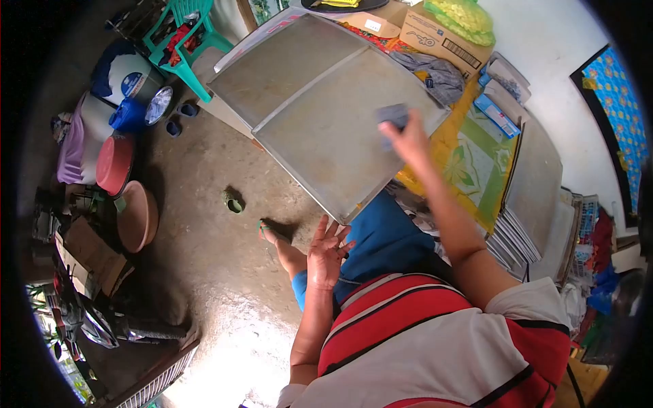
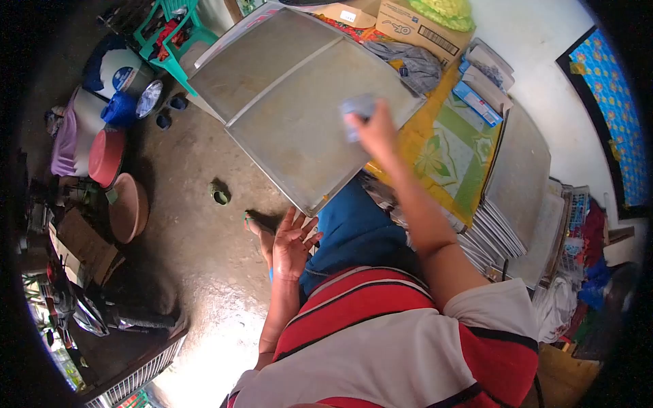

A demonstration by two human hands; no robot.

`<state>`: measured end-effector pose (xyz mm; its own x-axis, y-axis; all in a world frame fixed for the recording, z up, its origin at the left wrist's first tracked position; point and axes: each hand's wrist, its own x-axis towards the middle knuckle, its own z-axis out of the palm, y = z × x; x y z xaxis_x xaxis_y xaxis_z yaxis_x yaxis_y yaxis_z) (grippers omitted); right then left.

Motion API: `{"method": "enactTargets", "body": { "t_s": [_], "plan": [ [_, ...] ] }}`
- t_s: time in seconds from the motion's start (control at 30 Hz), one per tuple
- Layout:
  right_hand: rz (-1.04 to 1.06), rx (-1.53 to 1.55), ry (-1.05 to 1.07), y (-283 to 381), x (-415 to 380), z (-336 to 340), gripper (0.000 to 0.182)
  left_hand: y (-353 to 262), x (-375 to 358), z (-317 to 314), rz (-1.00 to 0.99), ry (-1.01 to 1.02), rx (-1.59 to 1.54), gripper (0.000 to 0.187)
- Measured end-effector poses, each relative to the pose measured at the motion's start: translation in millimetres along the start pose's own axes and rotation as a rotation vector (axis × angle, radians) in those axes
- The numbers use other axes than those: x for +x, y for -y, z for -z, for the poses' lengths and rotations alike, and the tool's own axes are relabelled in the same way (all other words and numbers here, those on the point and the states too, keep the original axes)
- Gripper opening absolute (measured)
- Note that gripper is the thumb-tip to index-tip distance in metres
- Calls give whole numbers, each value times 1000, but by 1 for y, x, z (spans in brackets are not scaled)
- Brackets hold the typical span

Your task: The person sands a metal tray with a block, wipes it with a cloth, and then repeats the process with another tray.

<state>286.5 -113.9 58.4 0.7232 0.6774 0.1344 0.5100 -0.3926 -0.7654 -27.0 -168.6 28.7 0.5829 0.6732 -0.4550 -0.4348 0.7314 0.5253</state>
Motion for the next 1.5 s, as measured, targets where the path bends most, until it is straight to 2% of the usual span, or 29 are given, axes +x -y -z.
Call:
{"method": "enactTargets", "body": {
  "t_s": [0.03,0.1,0.2,0.3,0.4,0.47,0.57,0.77,0.8,0.9,0.93,1.07,1.13,1.17,1.27,1.37,1.4,1.5],
  "plan": [
    [-17,28,11,-39,30,21,78,-1,0,0,15,10,23,79],
    [47,-113,-127,-108,79,53,88,0,0,1,50,28,64,78],
    [-35,-283,-46,-132,100,78,94,0,2,-2,47,50,62,77],
    [0,-185,123,-154,108,59,100,2,2,-4,39,48,68,78],
    [-33,-407,130,-86,64,48,95,2,2,-8,35,49,102,81],
    [-65,-489,147,-66,42,37,86,4,1,-8,32,74,68,86],
    [-118,-518,174,-41,13,27,82,4,2,-8,41,71,-1,95],
    [23,-343,220,8,-63,-17,79,11,0,-6,51,116,-99,102],
    [-1,-327,327,26,-75,-19,88,13,0,-5,51,130,-118,102],
    [161,-314,348,46,-107,-43,79,18,0,-1,60,108,-177,83],
    [146,-326,371,57,-113,-48,76,20,1,1,57,124,-174,83],
    [332,-323,390,84,-108,-72,70,19,2,-2,54,119,-163,87],
    [428,-196,346,114,-112,-74,67,17,4,-4,49,83,-159,98],
    [477,-131,326,122,-114,-76,66,17,4,-4,42,104,-131,94],
    [827,-153,212,129,-116,-83,62,14,3,-3,23,137,-63,88],
    [765,-391,420,108,-108,-105,59,11,1,-6,23,128,-28,91],
    [802,-300,329,112,-106,-98,59,11,0,-7,19,122,-19,92],
    [809,-229,251,118,-105,-85,61,11,4,-7,38,117,-47,95]
  ]
}}
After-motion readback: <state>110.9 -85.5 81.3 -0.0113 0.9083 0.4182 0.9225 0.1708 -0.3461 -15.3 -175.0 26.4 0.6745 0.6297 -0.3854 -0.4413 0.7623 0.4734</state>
